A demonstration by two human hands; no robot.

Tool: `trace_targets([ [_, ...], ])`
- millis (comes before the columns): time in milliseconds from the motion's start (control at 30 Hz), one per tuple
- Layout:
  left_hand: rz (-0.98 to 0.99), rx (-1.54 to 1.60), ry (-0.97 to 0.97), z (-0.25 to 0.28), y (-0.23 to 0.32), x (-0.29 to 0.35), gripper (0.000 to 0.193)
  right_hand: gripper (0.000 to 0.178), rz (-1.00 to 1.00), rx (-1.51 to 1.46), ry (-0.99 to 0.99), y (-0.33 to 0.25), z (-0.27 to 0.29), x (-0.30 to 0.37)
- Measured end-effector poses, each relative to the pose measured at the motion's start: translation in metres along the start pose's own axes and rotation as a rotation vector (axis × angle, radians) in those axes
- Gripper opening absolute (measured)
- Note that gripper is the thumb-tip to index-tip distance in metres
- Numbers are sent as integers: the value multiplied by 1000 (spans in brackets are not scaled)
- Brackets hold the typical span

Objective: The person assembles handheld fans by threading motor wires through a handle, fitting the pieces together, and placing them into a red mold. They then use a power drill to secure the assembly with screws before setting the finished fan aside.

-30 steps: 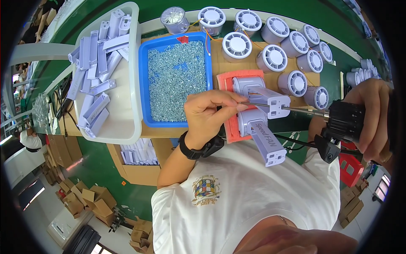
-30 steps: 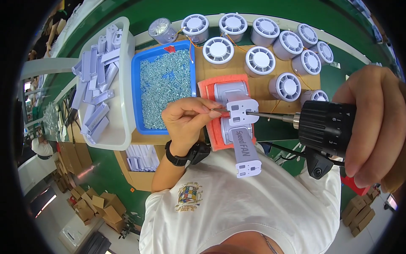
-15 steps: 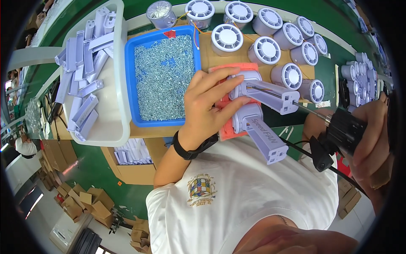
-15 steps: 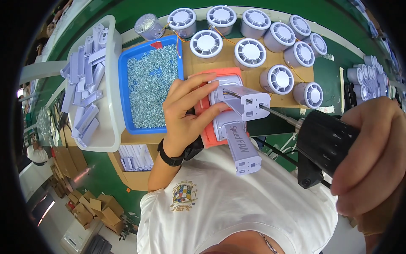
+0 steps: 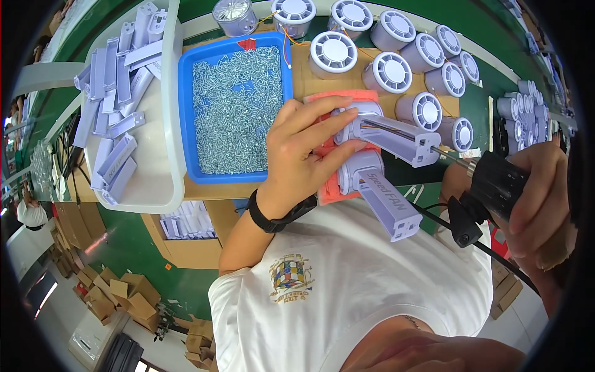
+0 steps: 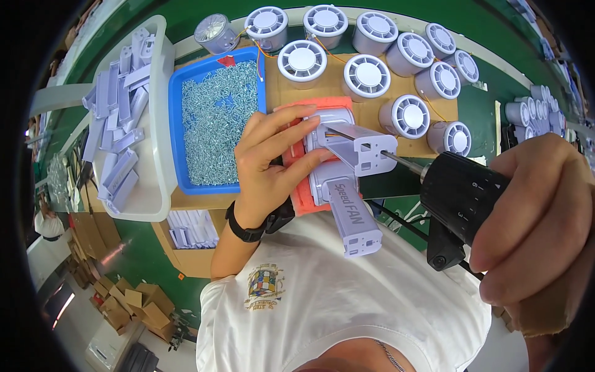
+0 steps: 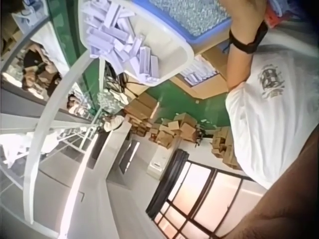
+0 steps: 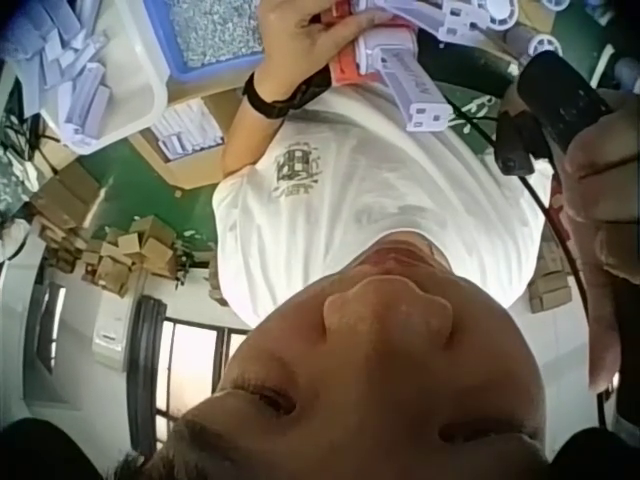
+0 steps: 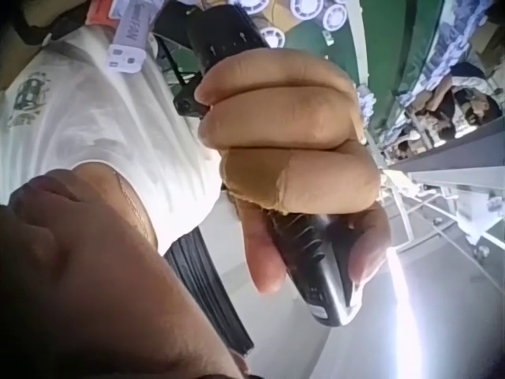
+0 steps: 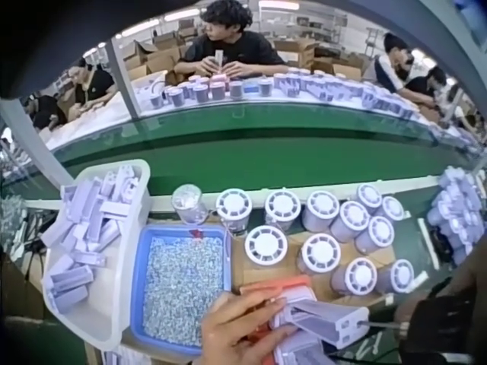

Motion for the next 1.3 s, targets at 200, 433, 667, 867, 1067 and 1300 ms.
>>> trace_targets([
  [200,-3,-7,5,2,-1,2,41,34,17,-63,-20,1,8,0],
  [433,-14,7,12,9,1,6,39,27,42,-194,-99,6,10,7],
  [667,-16,6,31,15,13,13,41,22,140,-329,-79,-17,18,22],
  [867,289,-304,58,58,16,32,22,19,264,-402,-18,-58,29,44],
  [1067,447,-558,-118,78,4,40,10,19,411,-539,33,-83,38,70],
  [1300,410,-448,-33,82,20,32,12,22,588,-921,65,-111,44,92],
])
Point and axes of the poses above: each hand's wrist, its own x-axis away from the middle knuckle, its own z-axis out of the back of the hand, y = z × x, the point moved 5 cm from there along -x, towards the middle knuckle, and after that the axes turned 15 degrees about z, right-handed, at the moved point
